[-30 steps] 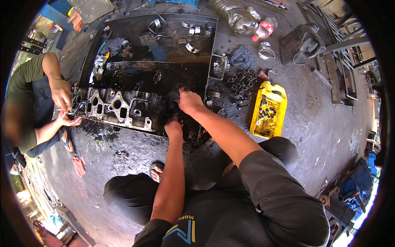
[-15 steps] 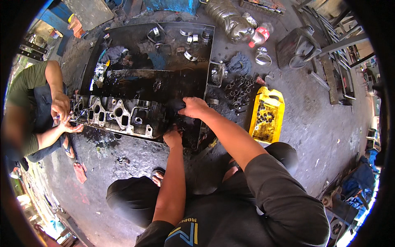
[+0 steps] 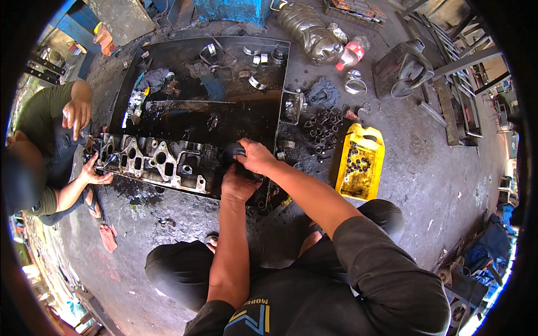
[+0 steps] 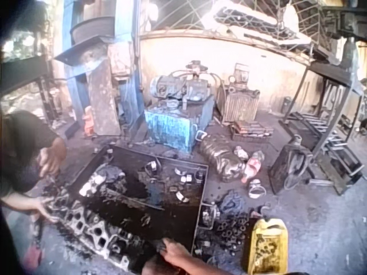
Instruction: The person sits on the floor and wipes a disassembled engine cylinder head with a dark cloth. They repeatedly rub the surface and crevices, occasionally pausing to reposition the cloth or adjust their grip. A second person works on the same part nearby.
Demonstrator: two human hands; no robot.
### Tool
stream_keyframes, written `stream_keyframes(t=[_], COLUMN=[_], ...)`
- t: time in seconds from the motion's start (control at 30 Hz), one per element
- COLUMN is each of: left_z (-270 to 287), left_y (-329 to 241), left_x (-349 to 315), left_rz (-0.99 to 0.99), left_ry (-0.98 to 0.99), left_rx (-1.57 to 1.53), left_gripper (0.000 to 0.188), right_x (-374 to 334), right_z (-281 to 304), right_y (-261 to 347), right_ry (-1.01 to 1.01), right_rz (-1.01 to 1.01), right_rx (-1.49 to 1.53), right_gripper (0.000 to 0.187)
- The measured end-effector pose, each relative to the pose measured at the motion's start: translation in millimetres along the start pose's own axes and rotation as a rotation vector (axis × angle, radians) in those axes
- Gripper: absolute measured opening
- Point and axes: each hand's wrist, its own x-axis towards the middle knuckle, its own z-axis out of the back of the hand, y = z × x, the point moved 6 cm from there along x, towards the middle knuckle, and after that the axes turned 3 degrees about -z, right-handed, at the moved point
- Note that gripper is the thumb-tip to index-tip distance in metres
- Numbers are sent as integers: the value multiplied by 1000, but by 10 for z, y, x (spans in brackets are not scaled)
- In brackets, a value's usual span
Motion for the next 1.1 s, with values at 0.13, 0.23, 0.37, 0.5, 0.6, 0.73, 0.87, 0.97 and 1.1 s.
stream_keyframes(t=[0.13,0.23,0.37,0.5,0.6,0.73,0.87,0.97,1.1], left_z=[-44,17,237,454,468,239,21,-101,-184], left_y=[30,7,-7,-51,-168,-270,-321,-361,-378], left_x=[-40,16,183,295,254,102,-135,-258,-350], left_rz=[-41,-106,-115,-256,-506,-787,-948,-1045,-1234], left_ry=[-69,-31,-8,-99,-157,-4,-15,-116,-49], left_rx=[-15,-26,-89,188,515,586,976,1313,1124], left_gripper=[40,37,31,28,30,18,16,11,14], right_x=[29,101,254,317,101,31,227,345,345], right_z=[51,20,-41,2,-20,-130,-226,-220,-160], right_y=[-30,-78,8,-305,-374,-371,-556,-541,-734], right_ry=[8,-37,-51,241,456,358,163,58,18], right_rz=[-165,-129,337,-201,-519,-477,-273,72,-353], right_rx=[-102,-113,-250,209,443,597,333,-58,362], right_gripper=[36,34,34,35,40,33,22,16,18])
